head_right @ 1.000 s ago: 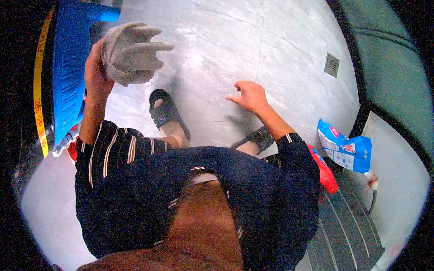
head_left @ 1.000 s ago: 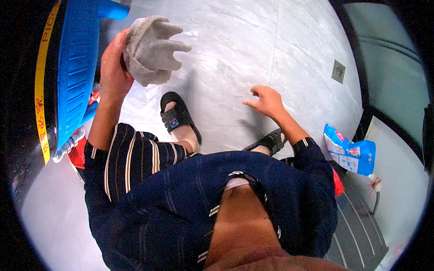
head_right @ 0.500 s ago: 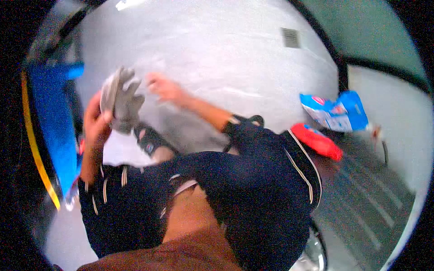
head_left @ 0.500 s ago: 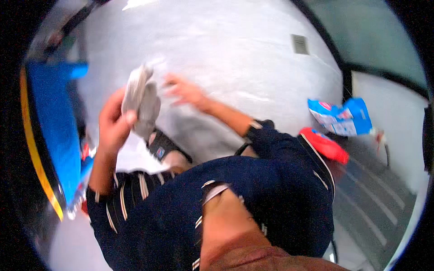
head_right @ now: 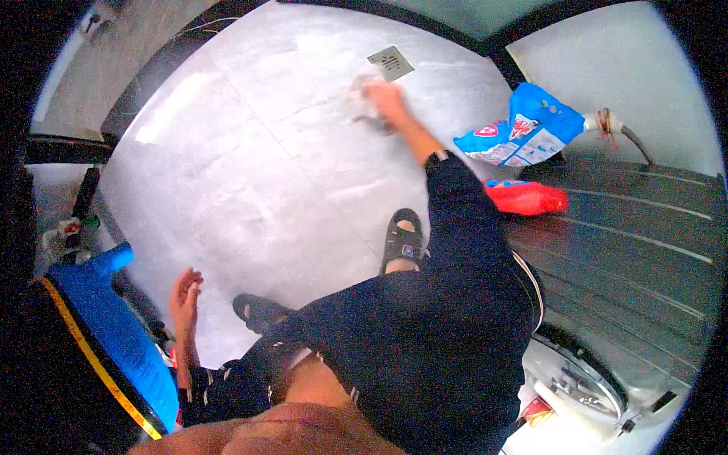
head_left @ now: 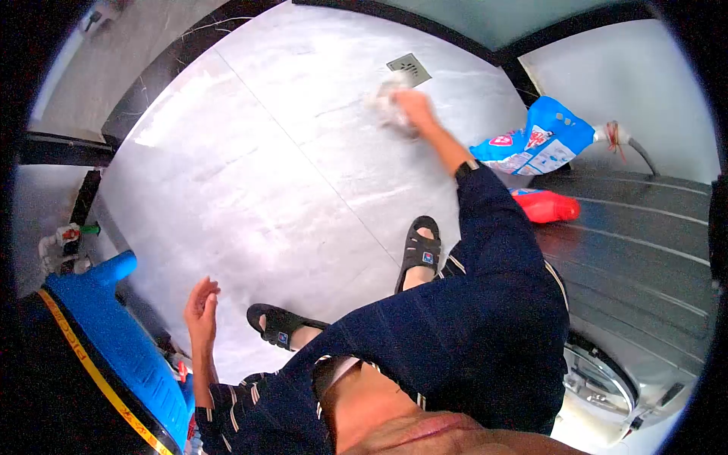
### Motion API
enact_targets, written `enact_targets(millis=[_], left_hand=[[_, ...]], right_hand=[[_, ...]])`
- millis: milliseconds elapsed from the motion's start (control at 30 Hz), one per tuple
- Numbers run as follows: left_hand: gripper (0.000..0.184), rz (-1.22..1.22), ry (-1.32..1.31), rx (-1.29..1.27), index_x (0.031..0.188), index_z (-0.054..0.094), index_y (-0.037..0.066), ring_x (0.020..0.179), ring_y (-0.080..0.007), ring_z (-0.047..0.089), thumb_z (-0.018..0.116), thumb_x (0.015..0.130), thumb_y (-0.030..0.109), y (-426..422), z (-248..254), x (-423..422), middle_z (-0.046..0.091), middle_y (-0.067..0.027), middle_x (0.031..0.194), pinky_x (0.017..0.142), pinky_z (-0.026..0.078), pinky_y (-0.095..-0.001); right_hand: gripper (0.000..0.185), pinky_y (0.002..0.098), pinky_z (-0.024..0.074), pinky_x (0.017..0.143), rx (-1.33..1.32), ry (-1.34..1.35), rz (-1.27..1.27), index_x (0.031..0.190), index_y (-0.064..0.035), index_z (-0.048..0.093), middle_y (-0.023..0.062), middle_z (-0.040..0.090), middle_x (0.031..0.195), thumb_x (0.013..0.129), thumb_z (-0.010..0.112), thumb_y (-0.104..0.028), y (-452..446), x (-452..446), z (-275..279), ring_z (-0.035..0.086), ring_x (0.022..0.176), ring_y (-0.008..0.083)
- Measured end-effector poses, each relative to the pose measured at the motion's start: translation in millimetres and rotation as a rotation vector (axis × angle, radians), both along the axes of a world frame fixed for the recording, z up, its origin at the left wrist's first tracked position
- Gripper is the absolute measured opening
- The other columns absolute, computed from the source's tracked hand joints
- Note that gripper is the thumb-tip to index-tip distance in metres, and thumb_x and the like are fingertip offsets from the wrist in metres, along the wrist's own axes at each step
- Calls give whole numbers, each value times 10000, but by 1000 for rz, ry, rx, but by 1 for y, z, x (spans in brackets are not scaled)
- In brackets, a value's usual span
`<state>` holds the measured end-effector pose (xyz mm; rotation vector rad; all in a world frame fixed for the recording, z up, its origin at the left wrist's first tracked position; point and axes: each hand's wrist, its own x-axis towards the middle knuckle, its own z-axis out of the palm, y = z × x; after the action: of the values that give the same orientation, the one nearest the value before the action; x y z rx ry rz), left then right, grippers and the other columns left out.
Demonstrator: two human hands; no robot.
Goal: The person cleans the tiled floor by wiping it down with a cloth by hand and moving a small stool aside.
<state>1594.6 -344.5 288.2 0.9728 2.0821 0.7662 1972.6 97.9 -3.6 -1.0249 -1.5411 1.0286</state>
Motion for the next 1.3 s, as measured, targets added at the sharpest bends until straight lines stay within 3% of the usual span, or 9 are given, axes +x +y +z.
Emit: enact_targets(millis=[67, 267, 333, 600, 767, 967, 1100, 1200, 1300], left_hand=[[346, 10, -3, -44, 1242, 505, -16, 1003, -194, 596, 515, 896, -5, -13, -7, 0, 614, -129, 1114, 903, 461, -314], [327, -9, -54, -225, 1219, 511, -32, 993, -204, 601, 523, 894, -4, -19, -11, 11, 616, -140, 1091, 899, 469, -313], [322, 12, -52, -257, 1215, 513, -33, 987, -208, 604, 533, 897, 16, -14, -10, 16, 620, -139, 1078, 885, 474, -310], [291, -117, -37, -223, 1191, 527, -35, 945, -204, 624, 528, 907, 26, 39, -10, 28, 632, -138, 1057, 855, 489, -307], [271, -266, -1, -269, 1163, 551, -30, 940, -194, 626, 530, 895, 8, 65, 1, 43, 643, -131, 1033, 829, 498, -300], [586, -772, 616, -378, 1301, 450, 17, 1112, -351, 543, 701, 799, 184, 88, -30, -16, 535, -262, 1206, 940, 442, -431], [1023, -578, 751, -549, 1433, 228, 52, 1305, -468, 269, 804, 654, 379, 113, -83, -48, 270, -321, 1408, 1009, 360, -501], [1152, -490, 981, -736, 1455, 151, 71, 1329, -527, 138, 831, 594, 425, 123, -109, -18, 160, -328, 1449, 1021, 337, -535], [1231, -374, 904, -760, 1467, 92, 98, 1325, -558, 95, 853, 556, 424, 124, -90, 18, 102, -332, 1462, 1027, 318, -565]], right_hand=[[295, 387, 491, 740, -691, -262, -237, 972, -73, 648, 146, 653, 833, 871, 541, -330, 4, 72, 36, 613, 789, 266], [393, 608, 414, 778, -339, -1248, -484, 1033, -31, 635, 188, 663, 975, 889, 435, -338, -16, 131, -150, 629, 873, 356], [331, 499, 484, 719, -386, -1283, -348, 912, -44, 666, 177, 660, 910, 866, 469, -306, -34, 66, -41, 633, 888, 338], [60, 406, 440, 772, 496, -1078, 149, 721, -164, 568, 47, 568, 726, 771, 548, -139, -133, -157, 5, 586, 791, 226], [154, 344, 493, 709, -88, -206, 718, 813, -133, 692, 37, 676, 816, 721, 577, -85, -158, -156, 58, 631, 774, 196], [130, 284, 475, 600, -252, 120, 95, 800, -87, 663, 9, 621, 744, 735, 570, -22, 6, -65, 38, 576, 681, 124], [154, 298, 459, 629, -520, 162, -204, 910, -32, 644, 21, 608, 766, 814, 531, -70, 86, 80, -41, 559, 713, 133], [290, 347, 477, 774, -97, -976, -258, 1048, -21, 628, 144, 640, 969, 813, 557, -178, 108, 192, -144, 608, 900, 227], [511, 456, 359, 986, -668, -560, -494, 1272, -94, 517, 207, 518, 1273, 866, 478, -402, 83, 209, -164, 478, 1175, 368]])
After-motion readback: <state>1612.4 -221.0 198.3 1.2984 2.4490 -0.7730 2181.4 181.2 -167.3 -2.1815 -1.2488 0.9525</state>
